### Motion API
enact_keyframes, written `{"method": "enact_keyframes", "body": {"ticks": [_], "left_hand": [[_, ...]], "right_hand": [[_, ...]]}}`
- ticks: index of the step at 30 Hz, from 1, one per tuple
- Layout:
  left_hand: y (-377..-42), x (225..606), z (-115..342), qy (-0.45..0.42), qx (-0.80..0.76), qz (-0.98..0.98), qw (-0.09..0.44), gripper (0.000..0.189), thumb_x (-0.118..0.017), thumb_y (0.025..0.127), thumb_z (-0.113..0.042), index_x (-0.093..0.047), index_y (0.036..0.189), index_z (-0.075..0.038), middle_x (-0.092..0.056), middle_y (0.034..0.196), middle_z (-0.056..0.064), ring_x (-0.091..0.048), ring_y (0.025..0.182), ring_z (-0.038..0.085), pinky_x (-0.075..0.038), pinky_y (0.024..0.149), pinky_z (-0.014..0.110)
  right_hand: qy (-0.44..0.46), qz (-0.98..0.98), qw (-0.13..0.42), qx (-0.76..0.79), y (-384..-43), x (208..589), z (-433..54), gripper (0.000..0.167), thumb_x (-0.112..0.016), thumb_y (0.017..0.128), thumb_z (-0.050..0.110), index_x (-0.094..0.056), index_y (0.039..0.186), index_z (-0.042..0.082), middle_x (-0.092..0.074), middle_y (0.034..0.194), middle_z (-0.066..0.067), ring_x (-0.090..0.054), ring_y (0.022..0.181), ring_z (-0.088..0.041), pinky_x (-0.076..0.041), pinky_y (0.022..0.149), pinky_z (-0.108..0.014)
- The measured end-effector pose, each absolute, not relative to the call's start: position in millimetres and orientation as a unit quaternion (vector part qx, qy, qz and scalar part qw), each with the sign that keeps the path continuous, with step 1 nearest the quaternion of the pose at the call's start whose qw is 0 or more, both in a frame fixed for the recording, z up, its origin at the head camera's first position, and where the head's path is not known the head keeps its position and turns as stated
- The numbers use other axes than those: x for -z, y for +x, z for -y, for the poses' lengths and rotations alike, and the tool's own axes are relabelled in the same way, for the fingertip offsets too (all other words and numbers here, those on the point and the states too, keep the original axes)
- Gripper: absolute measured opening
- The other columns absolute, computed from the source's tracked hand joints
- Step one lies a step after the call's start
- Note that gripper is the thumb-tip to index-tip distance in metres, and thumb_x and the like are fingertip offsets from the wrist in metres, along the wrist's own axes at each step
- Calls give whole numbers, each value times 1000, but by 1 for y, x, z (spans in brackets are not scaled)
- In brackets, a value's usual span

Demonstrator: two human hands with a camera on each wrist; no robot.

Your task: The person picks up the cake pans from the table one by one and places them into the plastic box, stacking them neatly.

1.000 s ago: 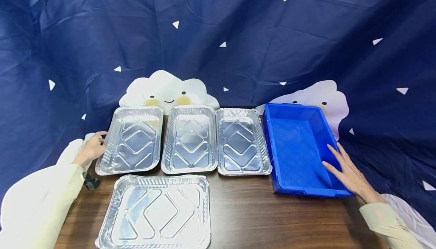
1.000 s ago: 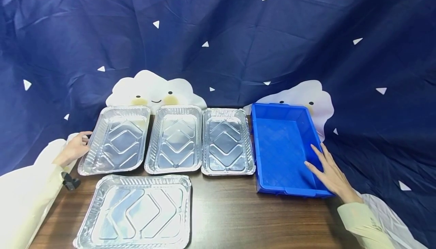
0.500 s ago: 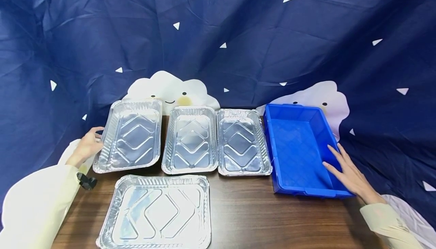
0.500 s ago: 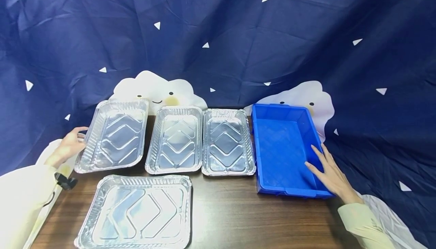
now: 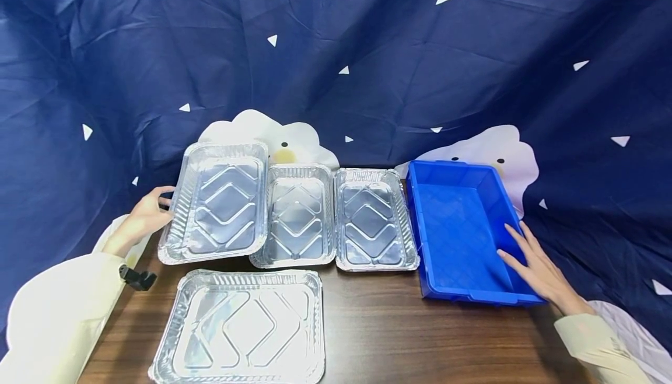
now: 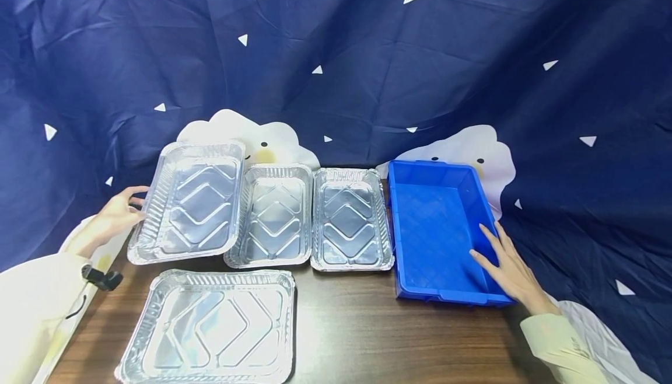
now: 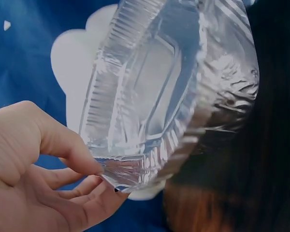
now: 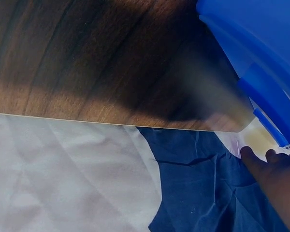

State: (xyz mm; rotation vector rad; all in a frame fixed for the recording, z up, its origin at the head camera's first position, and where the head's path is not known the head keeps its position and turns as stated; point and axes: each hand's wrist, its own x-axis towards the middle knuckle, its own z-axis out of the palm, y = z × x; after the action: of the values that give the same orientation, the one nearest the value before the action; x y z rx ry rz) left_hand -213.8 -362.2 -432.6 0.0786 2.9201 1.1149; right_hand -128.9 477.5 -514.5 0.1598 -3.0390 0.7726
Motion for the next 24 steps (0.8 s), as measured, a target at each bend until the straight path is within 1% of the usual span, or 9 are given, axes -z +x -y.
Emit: {"method": "enact_keyframes", "body": {"ticks": [4, 6, 8, 11, 16, 24], "left_hand": [[-213, 424, 345, 30, -370, -928, 30, 71, -58, 82, 9, -36, 149, 16, -59, 119, 40, -60, 91, 26, -48, 66, 20], [-212, 421, 336, 33, -387, -920, 47, 71, -58, 84, 9, -34, 151, 16, -57, 120, 39, -59, 88, 19, -52, 66, 23], [-211, 418, 327, 37, -406, -911, 62, 70, -57, 86, 10, -32, 151, 16, -56, 120, 38, -59, 85, 15, -55, 65, 25], [-209, 414, 313, 44, -434, -896, 87, 70, -56, 89, 10, -29, 153, 16, -54, 121, 37, -61, 85, 15, -59, 65, 28], [-207, 410, 288, 54, -462, -878, 115, 71, -55, 90, 11, -26, 154, 14, -52, 120, 34, -64, 83, 18, -60, 65, 29], [-213, 414, 244, 64, -499, -853, 139, 73, -57, 87, 13, -28, 154, 12, -53, 114, 27, -63, 77, 18, -60, 63, 31]], "right_hand": [[50, 968, 0, -246, -129, 515, -478, 77, -54, 109, 40, -14, 171, 17, 6, 176, -20, -8, 150, -66, -17, 99, -93], [49, 968, 0, -245, -128, 516, -478, 77, -54, 109, 41, -14, 171, 17, 6, 176, -20, -8, 150, -66, -17, 99, -93], [49, 968, 0, -244, -129, 516, -478, 77, -53, 109, 41, -14, 171, 17, 6, 176, -20, -8, 150, -66, -17, 99, -93], [49, 968, 1, -245, -129, 515, -478, 77, -53, 110, 41, -14, 171, 17, 6, 176, -20, -8, 150, -65, -17, 100, -93], [46, 969, 0, -244, -129, 515, -478, 77, -53, 110, 42, -14, 171, 18, 7, 176, -19, -7, 150, -65, -16, 100, -93], [49, 968, 7, -245, -128, 515, -477, 75, -53, 110, 40, -17, 171, 17, 5, 176, -19, -9, 150, -65, -18, 100, -92]]}}
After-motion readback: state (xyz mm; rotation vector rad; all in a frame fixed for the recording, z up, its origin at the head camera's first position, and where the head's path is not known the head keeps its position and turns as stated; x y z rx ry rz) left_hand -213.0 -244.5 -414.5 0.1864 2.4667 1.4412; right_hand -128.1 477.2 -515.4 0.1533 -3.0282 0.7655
